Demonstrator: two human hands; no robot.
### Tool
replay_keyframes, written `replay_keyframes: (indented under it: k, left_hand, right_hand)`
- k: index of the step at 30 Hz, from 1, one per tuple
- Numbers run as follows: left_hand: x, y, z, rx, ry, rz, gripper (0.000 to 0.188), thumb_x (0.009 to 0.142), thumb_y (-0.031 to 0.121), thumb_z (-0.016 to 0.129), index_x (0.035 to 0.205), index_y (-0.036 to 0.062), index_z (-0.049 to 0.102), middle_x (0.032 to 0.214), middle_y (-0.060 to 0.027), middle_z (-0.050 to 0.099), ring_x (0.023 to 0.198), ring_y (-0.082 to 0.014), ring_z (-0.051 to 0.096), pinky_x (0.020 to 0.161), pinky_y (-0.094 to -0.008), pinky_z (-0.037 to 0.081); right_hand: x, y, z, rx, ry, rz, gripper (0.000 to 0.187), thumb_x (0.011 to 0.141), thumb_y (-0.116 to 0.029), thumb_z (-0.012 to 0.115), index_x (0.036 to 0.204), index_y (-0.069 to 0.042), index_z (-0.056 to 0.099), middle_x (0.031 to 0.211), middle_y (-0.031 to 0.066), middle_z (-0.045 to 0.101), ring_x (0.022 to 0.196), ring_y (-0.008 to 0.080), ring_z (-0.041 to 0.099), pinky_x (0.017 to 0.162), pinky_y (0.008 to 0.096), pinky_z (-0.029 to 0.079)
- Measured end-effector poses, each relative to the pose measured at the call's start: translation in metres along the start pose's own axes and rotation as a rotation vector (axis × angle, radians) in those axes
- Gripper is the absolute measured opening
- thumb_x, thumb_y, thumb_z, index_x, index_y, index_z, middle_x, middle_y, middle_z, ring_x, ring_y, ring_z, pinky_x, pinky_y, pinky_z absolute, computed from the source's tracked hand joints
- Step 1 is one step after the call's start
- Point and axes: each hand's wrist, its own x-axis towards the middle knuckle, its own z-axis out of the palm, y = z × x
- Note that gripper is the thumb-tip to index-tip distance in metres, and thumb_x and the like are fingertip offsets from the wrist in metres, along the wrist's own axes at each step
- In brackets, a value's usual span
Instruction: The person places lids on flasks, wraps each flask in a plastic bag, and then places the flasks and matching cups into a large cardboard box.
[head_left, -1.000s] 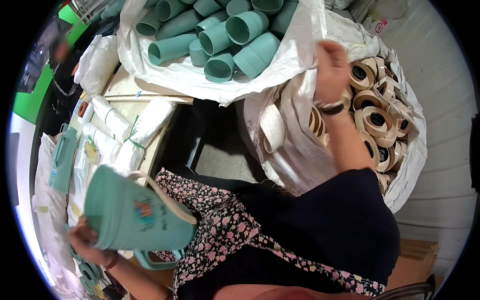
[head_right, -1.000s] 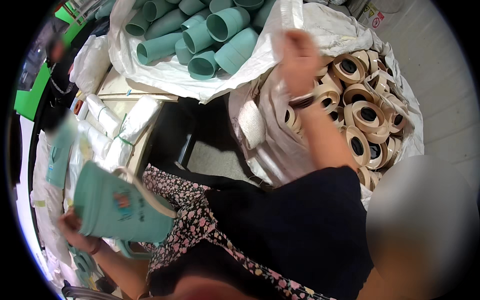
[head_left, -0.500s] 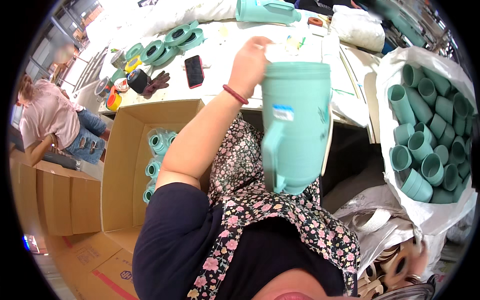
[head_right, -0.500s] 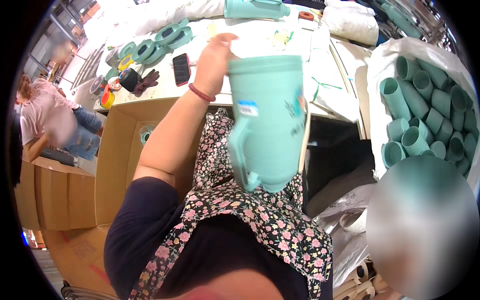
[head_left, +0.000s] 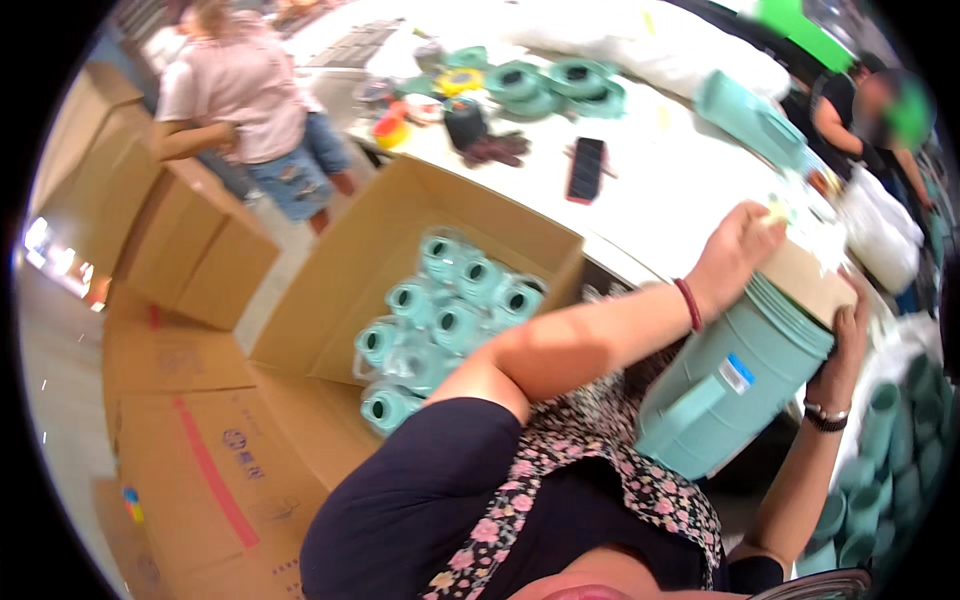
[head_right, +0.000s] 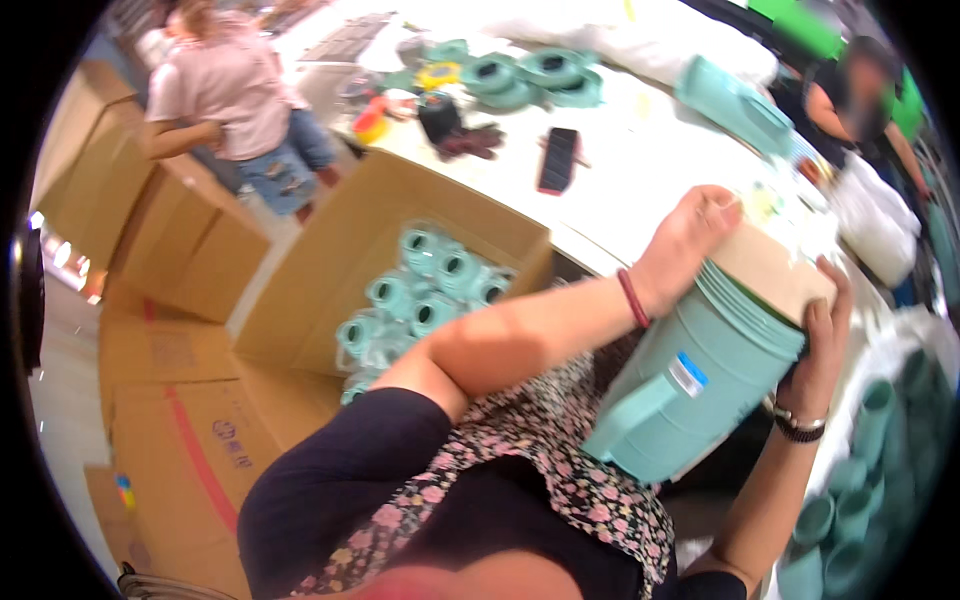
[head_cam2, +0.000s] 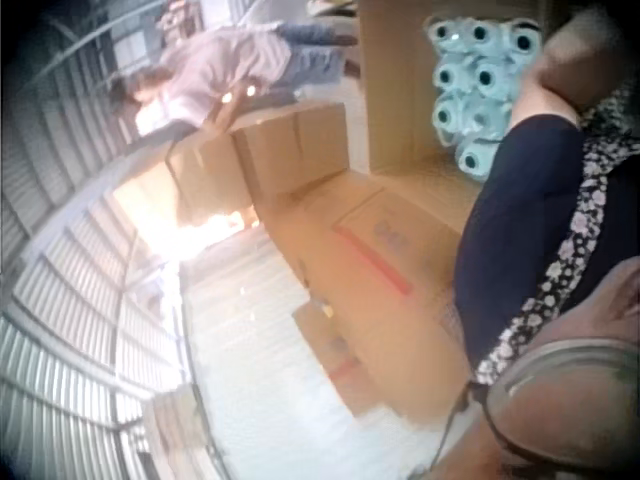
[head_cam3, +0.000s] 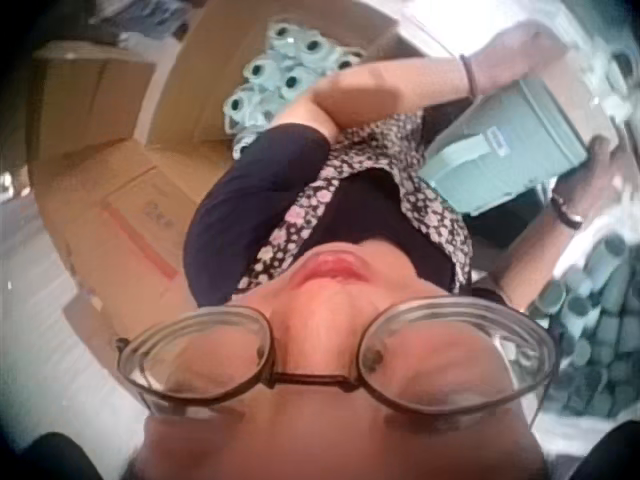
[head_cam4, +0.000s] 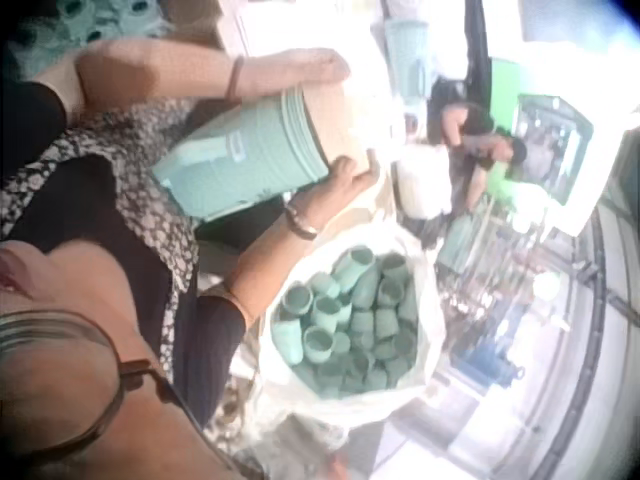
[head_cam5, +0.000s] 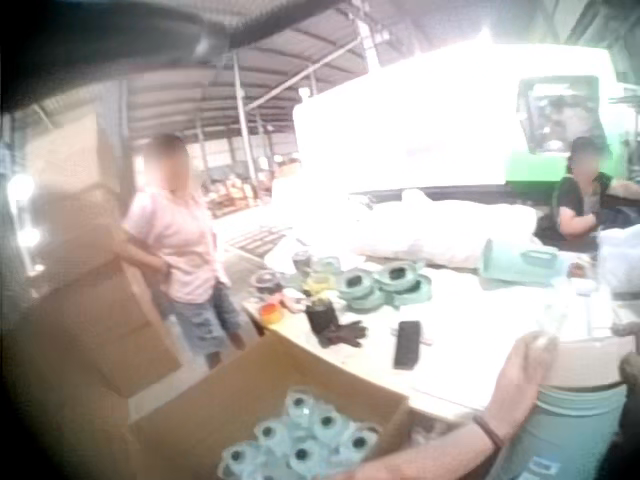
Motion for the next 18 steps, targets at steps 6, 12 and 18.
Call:
replay_keyframes:
  k: [6,12,18]
  left_hand:
    - [-0.017,0.014,-0.031,-0.064,0.055,-0.11,0.058,0.093,0.041,0.045,0.132,0.0008,0.033,0.115,-0.0095,0.046,0.106,-0.0161,0.043,0.094,-0.0264,0.034]
    - [0.013,-0.044,-0.015,-0.121,0.071,-0.246,0.045,0.093,0.038,0.044,0.115,-0.0004,0.046,0.109,-0.0106,0.05,0.102,-0.0175,0.046,0.092,-0.0291,0.036]
    - [-0.003,-0.035,-0.017,-0.065,0.149,-0.165,0.038,0.095,0.032,0.036,0.107,0.0006,0.052,0.103,-0.008,0.057,0.092,-0.0148,0.054,0.081,-0.0292,0.045]
  right_hand:
    - [0.006,0.006,0.05,-0.057,0.041,-0.035,0.056,0.086,-0.036,0.053,0.126,0.0,0.038,0.122,0.0112,0.044,0.113,0.0199,0.044,0.098,0.0316,0.033]
    - [0.024,0.03,0.028,0.2,0.052,0.229,0.045,0.087,-0.03,0.049,0.12,-0.001,0.044,0.109,0.0077,0.05,0.103,0.0168,0.047,0.091,0.0284,0.036]
    - [0.007,0.033,0.035,-0.128,0.105,0.036,0.046,0.083,-0.032,0.053,0.116,0.0,0.045,0.103,0.0076,0.051,0.095,0.0138,0.046,0.084,0.0251,0.038]
